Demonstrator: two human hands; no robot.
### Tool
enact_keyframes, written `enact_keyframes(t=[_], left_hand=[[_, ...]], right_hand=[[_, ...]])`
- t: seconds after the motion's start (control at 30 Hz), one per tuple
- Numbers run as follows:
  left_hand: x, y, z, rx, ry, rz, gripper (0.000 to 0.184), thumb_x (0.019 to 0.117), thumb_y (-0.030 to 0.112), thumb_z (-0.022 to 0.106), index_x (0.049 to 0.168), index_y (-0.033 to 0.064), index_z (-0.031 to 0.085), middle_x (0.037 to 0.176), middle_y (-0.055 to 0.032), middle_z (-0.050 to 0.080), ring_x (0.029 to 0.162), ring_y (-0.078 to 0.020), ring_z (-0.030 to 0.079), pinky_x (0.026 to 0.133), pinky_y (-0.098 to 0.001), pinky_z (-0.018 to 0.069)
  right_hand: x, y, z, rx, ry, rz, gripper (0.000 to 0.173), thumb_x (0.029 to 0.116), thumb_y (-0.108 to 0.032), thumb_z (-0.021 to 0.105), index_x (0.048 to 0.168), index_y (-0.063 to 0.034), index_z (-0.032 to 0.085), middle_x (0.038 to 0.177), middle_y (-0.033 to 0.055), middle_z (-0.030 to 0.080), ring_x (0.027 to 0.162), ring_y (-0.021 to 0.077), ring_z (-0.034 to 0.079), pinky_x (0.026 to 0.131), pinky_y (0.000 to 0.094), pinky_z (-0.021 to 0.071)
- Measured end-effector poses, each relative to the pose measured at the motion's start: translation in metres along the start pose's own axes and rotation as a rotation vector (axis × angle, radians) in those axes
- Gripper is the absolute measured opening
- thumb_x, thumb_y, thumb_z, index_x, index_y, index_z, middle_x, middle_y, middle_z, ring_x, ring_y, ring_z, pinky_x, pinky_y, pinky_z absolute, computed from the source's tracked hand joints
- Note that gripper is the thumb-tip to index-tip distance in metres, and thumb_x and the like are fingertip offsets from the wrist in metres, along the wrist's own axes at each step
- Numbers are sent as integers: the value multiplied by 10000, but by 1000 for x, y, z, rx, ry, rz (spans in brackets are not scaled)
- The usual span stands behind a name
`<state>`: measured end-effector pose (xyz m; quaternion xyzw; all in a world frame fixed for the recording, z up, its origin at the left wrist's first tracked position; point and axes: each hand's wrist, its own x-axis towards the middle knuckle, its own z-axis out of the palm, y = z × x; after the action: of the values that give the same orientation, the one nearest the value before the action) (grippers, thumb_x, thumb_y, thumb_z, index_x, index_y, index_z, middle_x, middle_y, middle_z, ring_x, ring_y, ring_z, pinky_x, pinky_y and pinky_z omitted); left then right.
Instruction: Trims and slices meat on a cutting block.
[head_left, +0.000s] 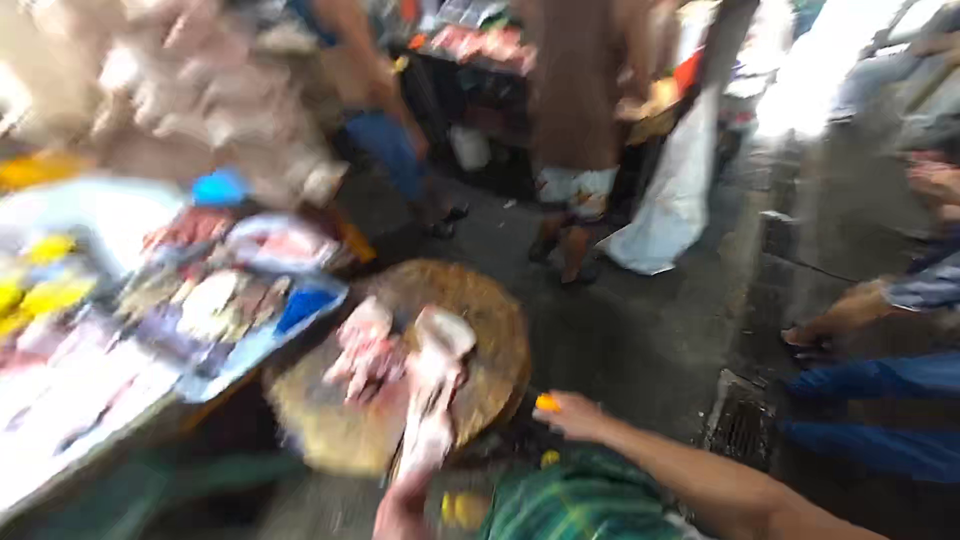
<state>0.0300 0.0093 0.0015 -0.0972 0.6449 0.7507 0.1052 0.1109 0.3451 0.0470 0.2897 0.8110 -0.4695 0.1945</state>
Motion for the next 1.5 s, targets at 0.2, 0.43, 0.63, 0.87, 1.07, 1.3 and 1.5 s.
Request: enact_keyframes(t=[0.2, 0.43, 0.63, 0.87, 1.07, 1.3, 1.5], left_hand=[[3, 4, -4, -31, 278, -115, 349, 1056, 261, 527, 1235, -24, 622, 1104, -162, 701, 999, -233, 680, 924, -451, 571], [24, -12, -11, -405, 206, -131, 164, 978, 184, 489, 979, 69, 605, 871, -60, 652, 826, -185, 648, 792, -400, 564], [26, -15, -7, -545, 164, -135, 134, 964, 153, 472, 939, 87, 585, 846, -56, 652, 829, -190, 660, 812, -409, 567], [29, -16, -8, -527, 102, -115, 57, 882, 97, 514, 915, 119, 554, 821, -29, 628, 789, -160, 640, 764, -372, 558], [32, -4, -9, -597, -53, -166, 88, 827, 65, 524, 885, 127, 546, 881, -47, 640, 872, -182, 643, 817, -406, 545], [42, 1, -16, -834, -175, -230, 134, 865, 168, 517, 890, 130, 643, 865, -42, 686, 850, -160, 677, 814, -382, 571], [42, -6, -21, -909, -203, -213, 123, 855, 173, 573, 911, 120, 669, 895, -57, 702, 880, -178, 688, 844, -403, 577]], right_hand=[[21, -53, 65, -316, -152, -189, 627, 1057, -614, 400, 1270, -69, 625, 983, 189, 706, 909, 354, 711, 841, 603, 570], [13, -95, 119, -587, -308, -467, 603, 1049, -635, 387, 1121, -81, 615, 865, 138, 669, 846, 331, 696, 763, 582, 565], [20, -108, 125, -640, -203, -313, 622, 1049, -652, 347, 1107, -90, 606, 878, 167, 682, 858, 380, 705, 740, 608, 559], [18, -112, 123, -669, -268, -353, 613, 1041, -662, 361, 1083, -107, 618, 870, 136, 680, 844, 347, 705, 731, 595, 564], [25, -117, 108, -677, -221, -396, 602, 1039, -664, 361, 1044, -123, 626, 799, 105, 663, 772, 311, 697, 680, 562, 571], [46, -119, 95, -743, -158, -445, 602, 1040, -663, 366, 1011, -121, 627, 780, 108, 660, 754, 321, 695, 659, 567, 565], [59, -119, 93, -776, -173, -497, 589, 1039, -655, 385, 1004, -127, 644, 789, 105, 671, 768, 318, 701, 681, 582, 568]])
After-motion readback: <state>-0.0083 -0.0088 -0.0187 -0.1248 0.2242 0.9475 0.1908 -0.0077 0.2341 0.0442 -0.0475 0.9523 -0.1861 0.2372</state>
